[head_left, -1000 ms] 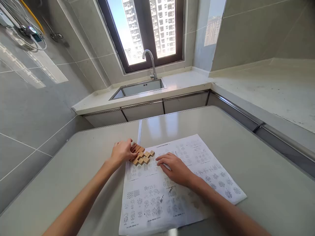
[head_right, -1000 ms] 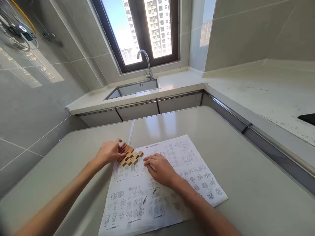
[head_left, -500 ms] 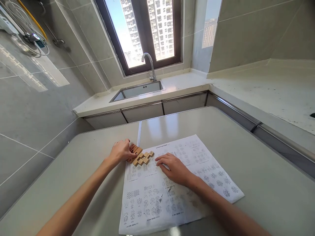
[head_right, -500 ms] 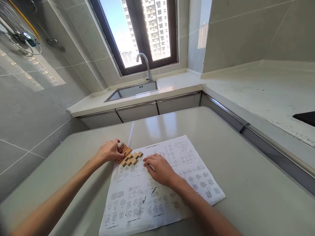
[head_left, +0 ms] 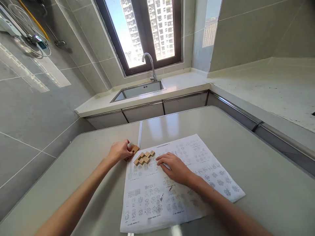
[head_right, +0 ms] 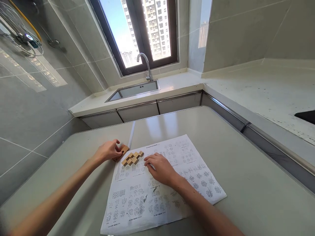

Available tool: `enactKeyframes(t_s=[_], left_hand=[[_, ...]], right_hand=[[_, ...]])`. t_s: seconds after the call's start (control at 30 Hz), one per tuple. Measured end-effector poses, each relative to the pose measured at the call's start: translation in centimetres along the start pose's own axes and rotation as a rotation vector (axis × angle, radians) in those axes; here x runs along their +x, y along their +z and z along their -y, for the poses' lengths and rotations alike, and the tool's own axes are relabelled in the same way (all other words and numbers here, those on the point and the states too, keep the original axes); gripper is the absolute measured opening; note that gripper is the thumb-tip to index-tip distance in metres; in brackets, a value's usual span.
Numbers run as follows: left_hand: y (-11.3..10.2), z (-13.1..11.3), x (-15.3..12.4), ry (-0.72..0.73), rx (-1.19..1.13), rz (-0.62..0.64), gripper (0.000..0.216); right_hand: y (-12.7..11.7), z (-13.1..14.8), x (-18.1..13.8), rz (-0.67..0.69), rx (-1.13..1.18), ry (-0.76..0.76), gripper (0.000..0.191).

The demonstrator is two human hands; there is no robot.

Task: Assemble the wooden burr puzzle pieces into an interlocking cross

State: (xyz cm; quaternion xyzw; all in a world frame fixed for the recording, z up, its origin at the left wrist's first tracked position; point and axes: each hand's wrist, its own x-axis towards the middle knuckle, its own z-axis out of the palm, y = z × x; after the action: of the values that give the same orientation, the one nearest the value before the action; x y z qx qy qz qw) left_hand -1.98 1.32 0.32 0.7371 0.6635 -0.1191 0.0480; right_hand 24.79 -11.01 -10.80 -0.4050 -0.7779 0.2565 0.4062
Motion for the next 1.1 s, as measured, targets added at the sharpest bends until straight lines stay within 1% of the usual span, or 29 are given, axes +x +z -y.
enactKeyframes(t_s=[0.23,0.5,0.73,0.83,0.9,1.0,1.1], left_hand=[[0.2,-0.4,1.0,-0.038,0.068,-0.021,0.052],[0.3,0.1,1.7,-0.056,0.075,0.002,0.057],[0.2,0.3,1.7,-0.044,0.059,0.011,0.047],[0.0,0.4,1.6,-0.04,0.054,0.043,0.04],[-0.1,0.4,1.5,-0.045,0.053,0.087,0.035],[-0.3,0.2,1.5,-0.052,0.057,0.152,0.034],[-0.2,-0.1,1.5,-0.051,0.07,0.165,0.034]], right_hand=[[0.0,0.0,0.0,-0.008,0.004,0.001,0.023],[0.1,-0.2,0.0,-0.012,-0.001,-0.01,0.023],[0.0,-0.1,0.1,-0.008,0.006,-0.005,0.023],[0.0,0.0,0.1,-0.009,0.003,0.0,0.024],[-0.1,0.0,0.0,-0.004,0.005,0.003,0.024],[-0.1,0.0,0.0,0.0,0.018,0.004,0.025],[0.0,-0.1,0.0,-0.001,0.025,0.0,0.024]])
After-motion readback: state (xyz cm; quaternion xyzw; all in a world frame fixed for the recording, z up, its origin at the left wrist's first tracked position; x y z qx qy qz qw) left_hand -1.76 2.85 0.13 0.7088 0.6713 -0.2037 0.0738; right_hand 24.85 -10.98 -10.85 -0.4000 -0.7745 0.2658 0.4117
